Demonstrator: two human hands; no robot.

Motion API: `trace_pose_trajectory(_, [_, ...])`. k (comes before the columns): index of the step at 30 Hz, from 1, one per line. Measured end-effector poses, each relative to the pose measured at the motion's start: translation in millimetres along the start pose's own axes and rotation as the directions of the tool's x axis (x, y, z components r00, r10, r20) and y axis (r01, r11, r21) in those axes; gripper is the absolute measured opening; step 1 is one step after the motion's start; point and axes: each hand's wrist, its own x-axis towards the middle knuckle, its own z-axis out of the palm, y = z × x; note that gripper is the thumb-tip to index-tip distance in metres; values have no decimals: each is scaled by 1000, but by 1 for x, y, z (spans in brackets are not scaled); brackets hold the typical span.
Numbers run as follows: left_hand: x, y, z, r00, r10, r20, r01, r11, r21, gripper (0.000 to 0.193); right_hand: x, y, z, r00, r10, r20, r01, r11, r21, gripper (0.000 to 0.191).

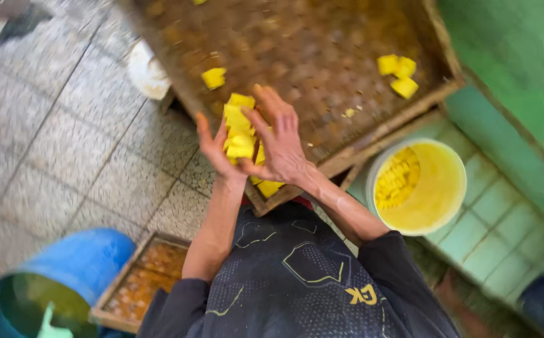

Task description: The person picks yellow tofu cubes one at a time from a woven bamboo tray and places them into a white bucket beside the tray, occasionally gathering several cubes in one hand. Near the end, the person uses a green plastic cup to pour liquid over the tofu in the bucket and carries the bucket away.

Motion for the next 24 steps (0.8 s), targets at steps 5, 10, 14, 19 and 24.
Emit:
trace_pose_trajectory(5, [-22,-86,20,960,-266,88,254,959,127,90,-72,24,-63,969,212,130,-233,957,175,85])
trace_pose_trajectory(10, [-42,-155,17,870,-485,87,283,636,718,73,-207,63,-119,750,643,156,-253,60,966,67])
trace_pose_trajectory(14, [-47,-147,6,852,-514,96,290,617,732,52,-335,115,-163,399,860,319,-460,-113,880,67])
trace_pose_trajectory(19, [-43,-117,-3,941,-337,-18,237,623,745,44,-431,192,-150,-166,844,510,-960,-256,111,82])
trace_pose_trajectory(24, [-52,-97,-8,990,-121,-70,130,609,782,40,-456,214,-76,-276,834,477,-674,186,-715,85])
